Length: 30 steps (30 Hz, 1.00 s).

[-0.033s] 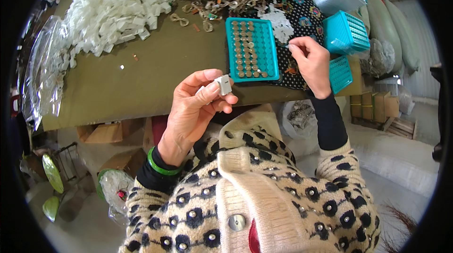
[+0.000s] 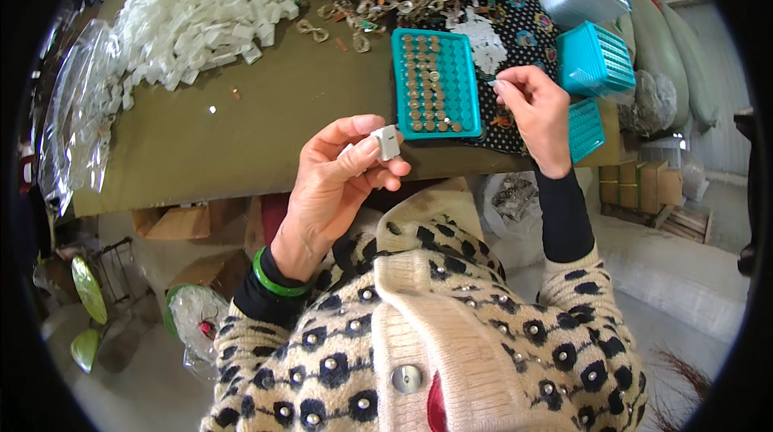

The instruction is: The person repeatedly picks small white plastic housings and inserts small metallic components into them by hand. They handle each unit one at a time, occasionally placing a finished unit aside and picking another from the pile on the table.

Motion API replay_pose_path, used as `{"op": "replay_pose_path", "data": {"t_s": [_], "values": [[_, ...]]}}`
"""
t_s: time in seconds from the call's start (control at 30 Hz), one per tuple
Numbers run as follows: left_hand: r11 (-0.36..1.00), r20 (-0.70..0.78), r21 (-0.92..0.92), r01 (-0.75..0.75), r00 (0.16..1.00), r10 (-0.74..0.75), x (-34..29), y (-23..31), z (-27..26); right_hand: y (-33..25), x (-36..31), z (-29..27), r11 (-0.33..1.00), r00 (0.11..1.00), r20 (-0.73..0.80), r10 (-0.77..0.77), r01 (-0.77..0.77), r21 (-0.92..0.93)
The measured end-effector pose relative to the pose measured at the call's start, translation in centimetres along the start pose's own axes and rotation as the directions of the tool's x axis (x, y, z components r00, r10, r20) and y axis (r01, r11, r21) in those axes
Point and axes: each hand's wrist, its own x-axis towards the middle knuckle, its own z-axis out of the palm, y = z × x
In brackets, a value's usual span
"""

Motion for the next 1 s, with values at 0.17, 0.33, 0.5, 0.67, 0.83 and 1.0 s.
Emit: {"op": "replay_pose_path", "data": {"t_s": [0.17,0.33,0.5,0.67,0.83,1.0], "values": [[0.999,0.003,-0.048,0.007,1.000,-0.007,0.0,0.1,0.9,-4.5,-3.7,3.4,0.873,0.943,0.123,-0.308,0.229,0.432],[0.998,-0.012,-0.066,0.017,1.000,-0.017,-0.5,0.3,1.7,-5.7,-4.0,6.7,0.843,0.878,0.096,-0.469,0.413,0.344],[0.993,0.001,-0.112,0.029,1.000,-0.029,-0.5,0.4,1.8,-5.9,-3.9,7.2,0.856,0.880,0.144,-0.452,0.382,0.348],[0.993,-0.021,-0.110,0.042,0.999,-0.045,-0.5,0.5,1.8,-6.1,-3.6,6.9,0.848,0.838,0.167,-0.520,0.483,0.217],[0.996,-0.028,-0.087,-0.004,1.000,0.002,-0.5,0.3,1.7,-6.1,-3.7,7.4,0.846,0.835,0.160,-0.527,0.495,0.199],[0.998,-0.028,-0.060,-0.005,1.000,0.004,-0.5,0.4,1.4,-5.9,-3.2,7.7,0.853,0.843,0.213,-0.494,0.422,0.309]]}}
